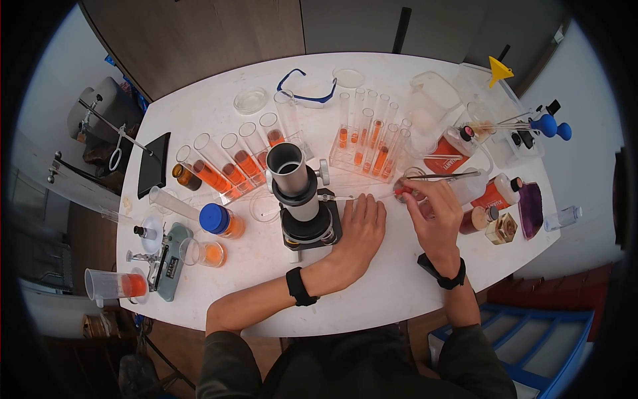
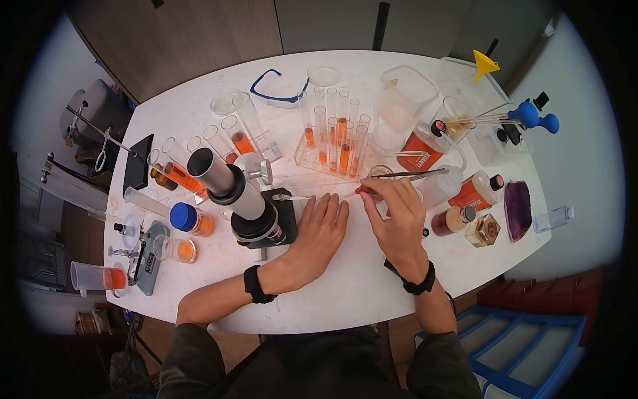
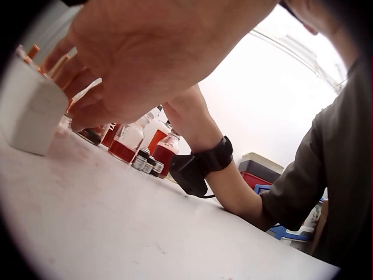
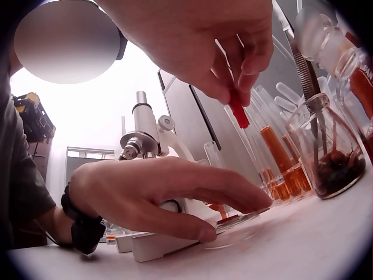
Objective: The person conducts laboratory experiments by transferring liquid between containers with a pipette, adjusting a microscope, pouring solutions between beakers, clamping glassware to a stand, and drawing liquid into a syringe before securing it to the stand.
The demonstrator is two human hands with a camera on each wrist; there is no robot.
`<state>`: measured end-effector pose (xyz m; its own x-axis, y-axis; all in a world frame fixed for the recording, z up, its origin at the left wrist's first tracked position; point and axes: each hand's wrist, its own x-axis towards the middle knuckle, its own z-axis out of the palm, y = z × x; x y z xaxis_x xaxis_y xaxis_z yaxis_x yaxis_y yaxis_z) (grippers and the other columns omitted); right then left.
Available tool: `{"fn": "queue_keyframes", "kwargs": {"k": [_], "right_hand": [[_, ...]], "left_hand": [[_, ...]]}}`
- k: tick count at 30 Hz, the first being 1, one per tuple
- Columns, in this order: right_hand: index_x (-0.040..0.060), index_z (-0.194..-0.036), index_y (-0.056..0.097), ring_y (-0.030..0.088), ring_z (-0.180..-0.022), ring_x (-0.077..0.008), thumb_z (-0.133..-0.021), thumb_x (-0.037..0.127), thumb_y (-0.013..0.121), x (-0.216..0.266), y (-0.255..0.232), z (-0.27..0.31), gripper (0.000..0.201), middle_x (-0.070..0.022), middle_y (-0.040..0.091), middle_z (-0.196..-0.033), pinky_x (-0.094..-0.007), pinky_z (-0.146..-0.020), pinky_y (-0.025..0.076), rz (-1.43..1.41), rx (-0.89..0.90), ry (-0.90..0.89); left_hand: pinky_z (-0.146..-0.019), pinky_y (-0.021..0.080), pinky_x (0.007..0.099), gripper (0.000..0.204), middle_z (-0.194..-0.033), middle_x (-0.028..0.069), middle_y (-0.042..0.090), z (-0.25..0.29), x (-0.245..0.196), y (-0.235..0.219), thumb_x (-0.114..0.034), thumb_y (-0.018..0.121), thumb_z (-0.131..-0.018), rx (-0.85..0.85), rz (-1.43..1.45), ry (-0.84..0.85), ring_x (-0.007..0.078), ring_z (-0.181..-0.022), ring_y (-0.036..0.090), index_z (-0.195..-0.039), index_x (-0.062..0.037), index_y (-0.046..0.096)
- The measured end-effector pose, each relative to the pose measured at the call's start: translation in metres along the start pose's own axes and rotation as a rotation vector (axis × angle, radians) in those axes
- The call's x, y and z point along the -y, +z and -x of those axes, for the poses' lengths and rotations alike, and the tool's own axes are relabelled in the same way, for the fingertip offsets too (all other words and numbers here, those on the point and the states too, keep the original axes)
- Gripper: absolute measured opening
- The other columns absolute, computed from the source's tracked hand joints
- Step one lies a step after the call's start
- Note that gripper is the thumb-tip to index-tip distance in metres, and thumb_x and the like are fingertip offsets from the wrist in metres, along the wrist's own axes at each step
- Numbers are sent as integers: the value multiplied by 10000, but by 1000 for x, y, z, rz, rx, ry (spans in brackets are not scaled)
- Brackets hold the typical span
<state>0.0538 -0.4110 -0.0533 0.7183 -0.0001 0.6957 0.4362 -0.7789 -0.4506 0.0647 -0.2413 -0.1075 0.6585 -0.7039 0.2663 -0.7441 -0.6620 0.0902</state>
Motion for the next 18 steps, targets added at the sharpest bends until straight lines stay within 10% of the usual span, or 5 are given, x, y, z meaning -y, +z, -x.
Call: {"fn": "queue_keyframes", "kwargs": {"k": [9, 18], "right_hand": [[40, -1013, 726, 605, -698, -160, -791, -31, 782, 0, -1, -1, 239, -41, 723, -891, -280, -510, 415, 7, -8, -11], [44, -998, 723, 599, -689, -158, -795, -31, 774, 1, -1, -2, 222, -31, 723, -881, -281, -517, 412, 9, -5, -14]], "left_hand": [[-1121, 392, 493, 598, -1382, 291, 530, 10, -23, -15, -49, 681, -774, -46, -105, 29, 400, -1305, 506, -1335, 89, 529], [-823, 513, 314, 577, -1400, 259, 534, 20, -37, -25, -85, 690, -763, 70, -97, 90, 275, -1073, 584, -1306, 66, 564]]}}
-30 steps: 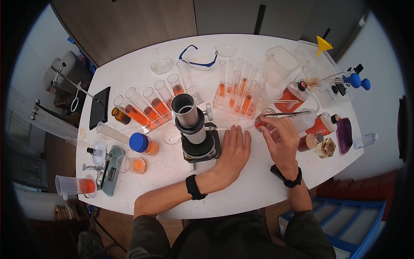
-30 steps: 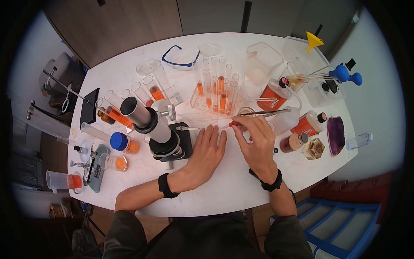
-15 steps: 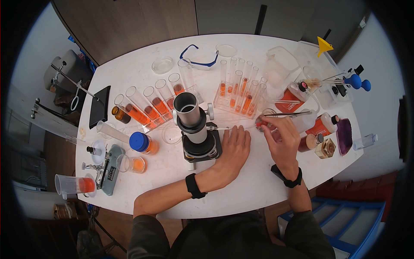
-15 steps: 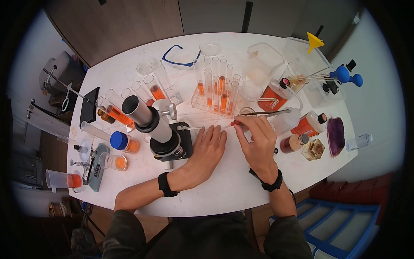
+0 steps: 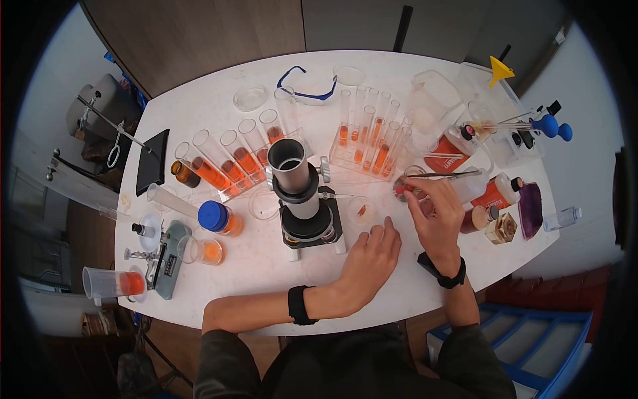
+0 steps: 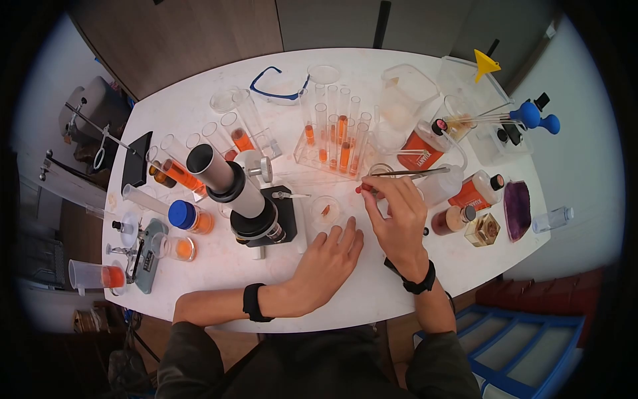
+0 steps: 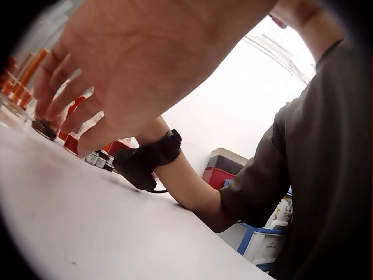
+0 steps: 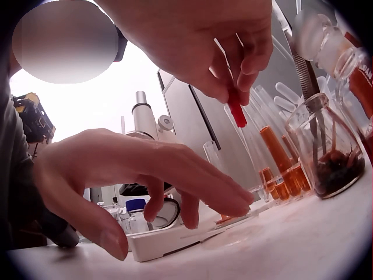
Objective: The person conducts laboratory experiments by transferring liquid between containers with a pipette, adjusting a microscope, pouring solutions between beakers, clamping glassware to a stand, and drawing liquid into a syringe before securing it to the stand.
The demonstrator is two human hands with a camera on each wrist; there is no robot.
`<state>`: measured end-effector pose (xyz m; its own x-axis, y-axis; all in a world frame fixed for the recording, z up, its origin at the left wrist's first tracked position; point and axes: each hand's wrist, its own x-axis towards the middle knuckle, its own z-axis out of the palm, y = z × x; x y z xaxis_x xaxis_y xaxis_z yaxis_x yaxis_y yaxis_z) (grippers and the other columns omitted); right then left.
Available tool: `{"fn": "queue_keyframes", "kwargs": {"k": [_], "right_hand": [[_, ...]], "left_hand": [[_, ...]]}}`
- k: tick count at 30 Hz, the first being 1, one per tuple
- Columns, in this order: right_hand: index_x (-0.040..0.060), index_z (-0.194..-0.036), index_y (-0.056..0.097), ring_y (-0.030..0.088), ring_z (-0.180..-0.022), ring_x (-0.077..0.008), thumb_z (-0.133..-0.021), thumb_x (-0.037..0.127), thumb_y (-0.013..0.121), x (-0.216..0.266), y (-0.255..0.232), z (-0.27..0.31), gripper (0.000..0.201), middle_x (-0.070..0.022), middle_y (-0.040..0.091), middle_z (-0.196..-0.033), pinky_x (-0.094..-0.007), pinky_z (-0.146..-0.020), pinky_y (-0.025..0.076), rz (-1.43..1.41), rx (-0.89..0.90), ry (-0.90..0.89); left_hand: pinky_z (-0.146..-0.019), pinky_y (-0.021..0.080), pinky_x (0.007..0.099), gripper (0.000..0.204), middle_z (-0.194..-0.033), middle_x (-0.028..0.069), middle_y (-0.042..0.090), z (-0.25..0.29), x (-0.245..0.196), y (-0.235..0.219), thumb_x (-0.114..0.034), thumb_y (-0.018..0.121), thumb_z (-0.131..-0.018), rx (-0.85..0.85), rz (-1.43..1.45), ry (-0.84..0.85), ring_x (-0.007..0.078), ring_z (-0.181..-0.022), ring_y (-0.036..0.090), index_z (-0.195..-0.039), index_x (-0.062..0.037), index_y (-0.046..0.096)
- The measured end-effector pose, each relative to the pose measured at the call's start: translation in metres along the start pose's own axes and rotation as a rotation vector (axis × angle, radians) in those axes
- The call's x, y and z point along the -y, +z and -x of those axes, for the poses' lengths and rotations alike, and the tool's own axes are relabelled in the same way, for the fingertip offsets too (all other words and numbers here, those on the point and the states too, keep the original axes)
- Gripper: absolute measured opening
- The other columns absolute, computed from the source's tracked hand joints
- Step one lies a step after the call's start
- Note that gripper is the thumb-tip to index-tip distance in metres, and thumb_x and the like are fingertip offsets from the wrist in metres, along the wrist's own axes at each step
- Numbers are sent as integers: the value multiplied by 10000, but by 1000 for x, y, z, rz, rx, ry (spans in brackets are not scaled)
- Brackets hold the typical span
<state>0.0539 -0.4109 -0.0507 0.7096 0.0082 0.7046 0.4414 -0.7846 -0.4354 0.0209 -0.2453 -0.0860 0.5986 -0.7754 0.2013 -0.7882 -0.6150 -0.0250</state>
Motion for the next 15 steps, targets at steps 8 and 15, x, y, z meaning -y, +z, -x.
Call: {"fn": "queue_keyframes", "kwargs": {"k": [8, 15], "right_hand": [[44, -999, 726, 602, -694, -155, -797, -25, 775, 0, 0, 0, 219, -33, 727, -891, -276, -500, 412, -4, -2, -10], [44, -1005, 727, 609, -703, -152, -800, -24, 772, 1, 0, 0, 221, -33, 733, -903, -272, -483, 409, -2, 4, -15]], "left_hand": [[-761, 531, 311, 694, -1427, 298, 492, -1, 5, 12, -66, 703, -728, -11, 80, -1, 270, -986, 603, -1375, 87, 505], [-761, 547, 316, 751, -1430, 320, 476, -1, 5, 14, -48, 711, -710, -6, 119, -16, 284, -979, 612, -1406, 96, 467]]}}
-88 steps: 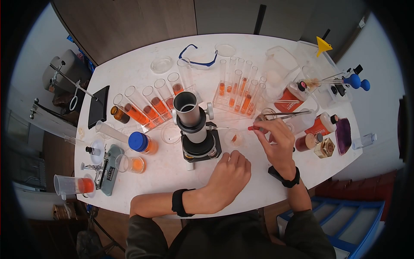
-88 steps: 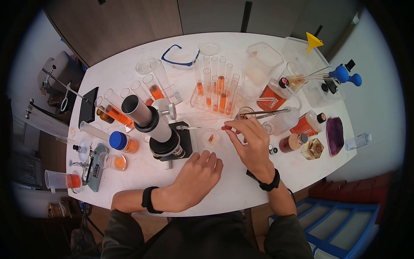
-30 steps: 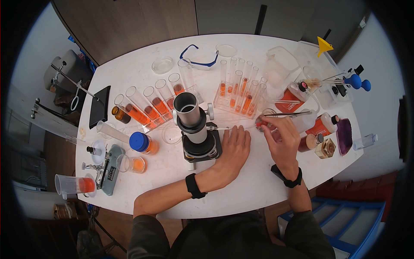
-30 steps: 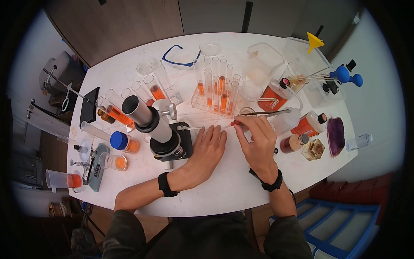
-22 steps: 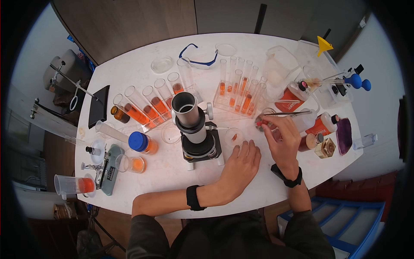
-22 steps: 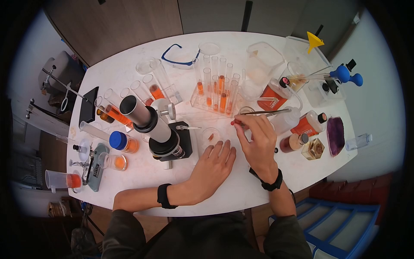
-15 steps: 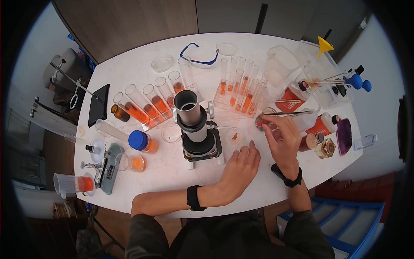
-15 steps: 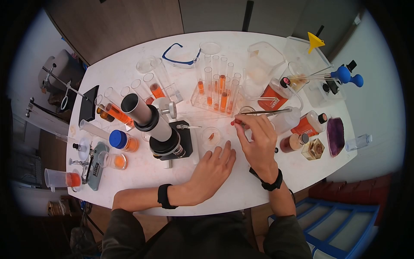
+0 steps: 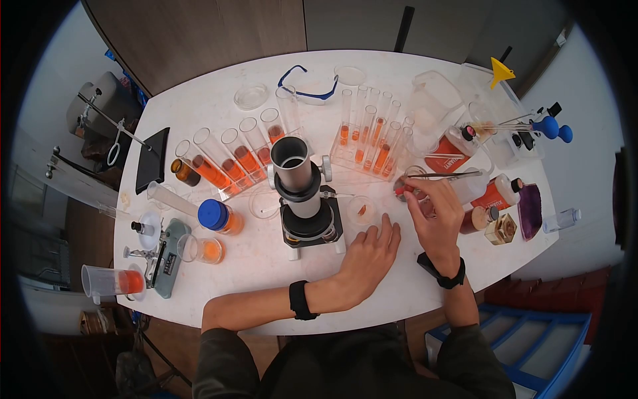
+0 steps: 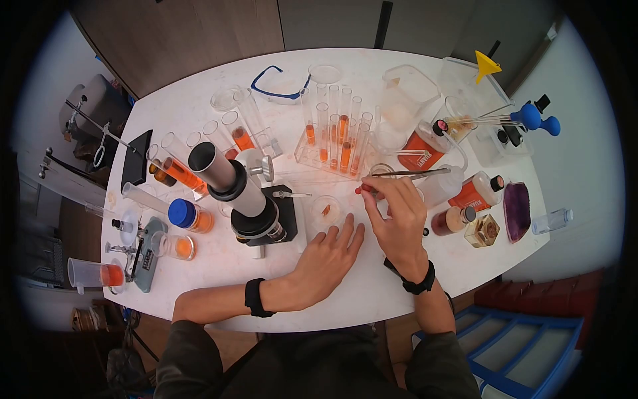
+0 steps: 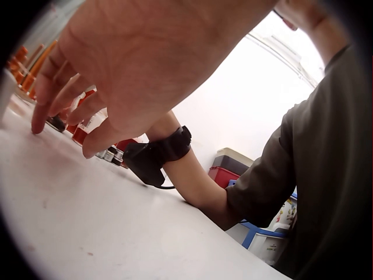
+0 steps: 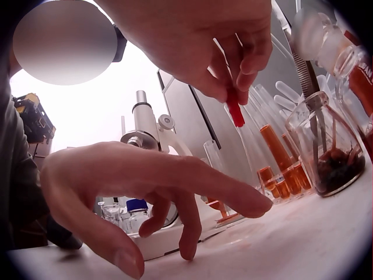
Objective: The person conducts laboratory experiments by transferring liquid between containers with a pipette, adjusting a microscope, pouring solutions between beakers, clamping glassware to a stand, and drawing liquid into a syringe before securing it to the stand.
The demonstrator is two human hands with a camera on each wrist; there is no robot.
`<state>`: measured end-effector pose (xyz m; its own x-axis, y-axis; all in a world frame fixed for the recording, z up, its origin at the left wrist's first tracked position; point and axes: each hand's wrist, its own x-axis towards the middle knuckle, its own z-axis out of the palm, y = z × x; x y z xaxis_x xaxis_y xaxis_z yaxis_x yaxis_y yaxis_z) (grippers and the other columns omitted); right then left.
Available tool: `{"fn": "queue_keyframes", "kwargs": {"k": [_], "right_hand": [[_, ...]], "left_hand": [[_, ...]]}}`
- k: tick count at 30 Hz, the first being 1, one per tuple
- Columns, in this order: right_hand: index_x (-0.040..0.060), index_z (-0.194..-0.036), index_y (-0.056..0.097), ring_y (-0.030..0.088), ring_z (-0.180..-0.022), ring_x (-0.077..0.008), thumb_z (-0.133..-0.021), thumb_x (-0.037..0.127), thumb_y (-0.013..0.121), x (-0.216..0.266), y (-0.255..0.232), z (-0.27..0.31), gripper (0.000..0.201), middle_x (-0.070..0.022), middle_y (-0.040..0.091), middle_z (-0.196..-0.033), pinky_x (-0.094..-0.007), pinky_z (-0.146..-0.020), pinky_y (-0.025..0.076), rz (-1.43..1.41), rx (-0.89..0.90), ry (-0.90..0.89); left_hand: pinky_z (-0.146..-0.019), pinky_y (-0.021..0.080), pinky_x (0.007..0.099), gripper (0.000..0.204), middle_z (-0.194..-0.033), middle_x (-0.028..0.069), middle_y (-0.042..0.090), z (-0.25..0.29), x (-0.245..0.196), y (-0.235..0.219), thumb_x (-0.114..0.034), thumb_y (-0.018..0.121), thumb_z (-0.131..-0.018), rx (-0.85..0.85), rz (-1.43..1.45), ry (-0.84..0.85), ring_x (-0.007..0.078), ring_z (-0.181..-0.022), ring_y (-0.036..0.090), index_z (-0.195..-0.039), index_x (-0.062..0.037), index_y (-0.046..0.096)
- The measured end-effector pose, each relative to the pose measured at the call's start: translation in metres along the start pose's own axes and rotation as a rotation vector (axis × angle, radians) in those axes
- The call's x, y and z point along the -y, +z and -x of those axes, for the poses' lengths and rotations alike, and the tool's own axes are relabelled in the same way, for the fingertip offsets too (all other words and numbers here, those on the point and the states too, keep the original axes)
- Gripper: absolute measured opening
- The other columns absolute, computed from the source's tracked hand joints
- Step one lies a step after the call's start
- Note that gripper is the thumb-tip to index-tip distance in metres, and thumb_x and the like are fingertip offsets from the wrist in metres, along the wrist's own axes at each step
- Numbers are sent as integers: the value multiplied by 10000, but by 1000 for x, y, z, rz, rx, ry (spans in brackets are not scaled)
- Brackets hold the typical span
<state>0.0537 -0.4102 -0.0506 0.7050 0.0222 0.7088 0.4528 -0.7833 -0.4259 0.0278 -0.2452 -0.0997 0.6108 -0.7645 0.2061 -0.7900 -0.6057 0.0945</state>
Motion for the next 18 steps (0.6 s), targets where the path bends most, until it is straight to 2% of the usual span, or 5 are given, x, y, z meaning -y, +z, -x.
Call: {"fn": "queue_keyframes", "kwargs": {"k": [18], "right_hand": [[45, -1016, 734, 605, -695, -149, -784, -17, 783, 0, 1, 1, 245, -30, 723, -878, -269, -493, 416, -15, 30, -4]], "left_hand": [[-768, 555, 330, 708, -1411, 351, 482, 1, -1, -1, -45, 704, -717, 23, 4, -14, 299, -972, 639, -1376, 101, 492]]}}
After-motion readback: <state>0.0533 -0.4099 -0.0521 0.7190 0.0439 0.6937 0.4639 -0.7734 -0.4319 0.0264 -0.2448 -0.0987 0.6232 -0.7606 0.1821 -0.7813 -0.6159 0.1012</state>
